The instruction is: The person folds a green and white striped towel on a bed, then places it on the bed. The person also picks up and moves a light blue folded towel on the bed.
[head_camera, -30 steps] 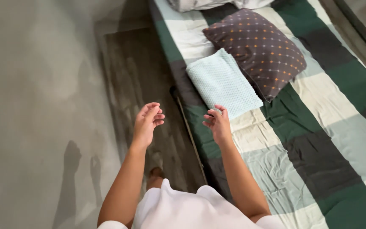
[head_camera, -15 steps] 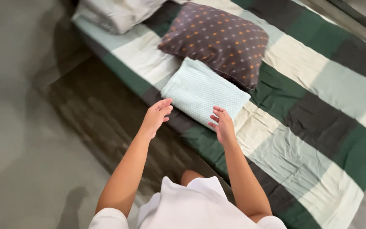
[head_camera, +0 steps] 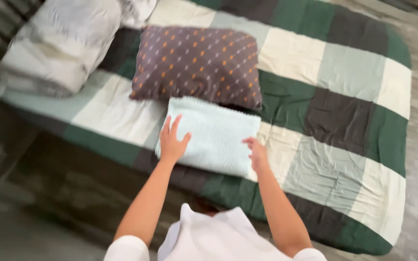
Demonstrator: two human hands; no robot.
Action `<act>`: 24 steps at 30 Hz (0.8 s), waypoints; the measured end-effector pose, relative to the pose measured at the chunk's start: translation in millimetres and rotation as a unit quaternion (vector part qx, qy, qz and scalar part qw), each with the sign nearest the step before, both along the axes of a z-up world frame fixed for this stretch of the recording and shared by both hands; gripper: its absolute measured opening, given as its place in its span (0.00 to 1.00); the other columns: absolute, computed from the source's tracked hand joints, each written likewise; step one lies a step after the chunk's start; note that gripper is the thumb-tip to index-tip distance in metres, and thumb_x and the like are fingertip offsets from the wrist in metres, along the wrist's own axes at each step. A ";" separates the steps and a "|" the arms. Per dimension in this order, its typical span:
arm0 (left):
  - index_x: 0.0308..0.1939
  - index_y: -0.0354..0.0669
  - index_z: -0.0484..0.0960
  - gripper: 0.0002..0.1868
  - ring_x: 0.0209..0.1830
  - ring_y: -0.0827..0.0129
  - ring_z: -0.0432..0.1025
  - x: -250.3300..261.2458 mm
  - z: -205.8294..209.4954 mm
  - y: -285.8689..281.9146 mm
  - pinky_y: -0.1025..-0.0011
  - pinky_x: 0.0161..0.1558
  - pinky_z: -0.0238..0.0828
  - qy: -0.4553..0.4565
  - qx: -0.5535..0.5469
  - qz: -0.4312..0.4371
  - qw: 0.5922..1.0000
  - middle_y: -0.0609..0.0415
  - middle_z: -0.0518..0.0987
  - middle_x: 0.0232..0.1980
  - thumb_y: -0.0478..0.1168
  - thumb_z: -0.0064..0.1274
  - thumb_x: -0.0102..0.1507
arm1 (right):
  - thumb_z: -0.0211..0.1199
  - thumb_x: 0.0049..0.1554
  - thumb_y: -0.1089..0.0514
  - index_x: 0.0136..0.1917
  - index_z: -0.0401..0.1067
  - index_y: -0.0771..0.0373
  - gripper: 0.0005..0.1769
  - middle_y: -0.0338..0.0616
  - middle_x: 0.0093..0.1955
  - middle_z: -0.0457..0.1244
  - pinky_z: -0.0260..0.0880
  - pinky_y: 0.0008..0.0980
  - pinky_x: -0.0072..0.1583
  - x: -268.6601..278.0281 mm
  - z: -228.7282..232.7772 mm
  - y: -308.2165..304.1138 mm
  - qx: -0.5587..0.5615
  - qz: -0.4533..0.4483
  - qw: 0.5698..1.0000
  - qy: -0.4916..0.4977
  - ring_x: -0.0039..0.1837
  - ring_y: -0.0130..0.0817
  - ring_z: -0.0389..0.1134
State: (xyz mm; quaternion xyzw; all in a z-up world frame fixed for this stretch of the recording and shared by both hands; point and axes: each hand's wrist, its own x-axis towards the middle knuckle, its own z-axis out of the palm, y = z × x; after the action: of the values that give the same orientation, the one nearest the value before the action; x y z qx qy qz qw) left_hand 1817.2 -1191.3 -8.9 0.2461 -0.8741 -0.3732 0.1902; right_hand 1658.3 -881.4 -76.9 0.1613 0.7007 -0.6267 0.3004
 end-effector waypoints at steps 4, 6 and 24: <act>0.73 0.69 0.68 0.38 0.74 0.41 0.57 -18.0 -17.4 -14.3 0.47 0.71 0.55 -0.036 -0.130 -0.022 0.991 0.45 0.59 0.80 0.54 0.64 0.59 | 0.56 0.62 0.43 0.60 0.84 0.70 0.30 0.42 0.72 0.64 0.52 0.36 0.74 -12.4 -71.5 -10.0 0.025 0.020 0.995 0.093 0.78 0.38 0.58; 0.75 0.69 0.63 0.42 0.75 0.38 0.55 -24.6 -39.2 -20.7 0.43 0.70 0.54 -0.062 -0.116 -0.026 0.991 0.41 0.58 0.80 0.59 0.63 0.58 | 0.61 0.57 0.41 0.66 0.75 0.65 0.33 0.51 0.67 0.69 0.61 0.34 0.72 -17.5 -105.1 -17.6 0.063 0.016 0.983 0.174 0.72 0.41 0.67; 0.81 0.38 0.35 0.82 0.75 0.49 0.59 -27.5 -216.8 -104.0 0.57 0.71 0.59 -0.296 0.281 0.059 0.911 0.35 0.59 0.77 0.59 0.77 0.37 | 0.74 0.45 0.34 0.75 0.60 0.74 0.58 0.58 0.73 0.63 0.63 0.43 0.69 -10.5 -141.0 -2.0 0.087 -0.044 0.992 -0.075 0.71 0.46 0.65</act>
State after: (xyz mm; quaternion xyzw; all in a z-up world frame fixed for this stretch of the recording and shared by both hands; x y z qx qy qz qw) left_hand 1789.7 -1295.4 -225.7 0.4398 -0.7331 -0.5015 -0.1330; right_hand 1647.8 -883.4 -217.9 0.2642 0.7204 -0.5617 0.3094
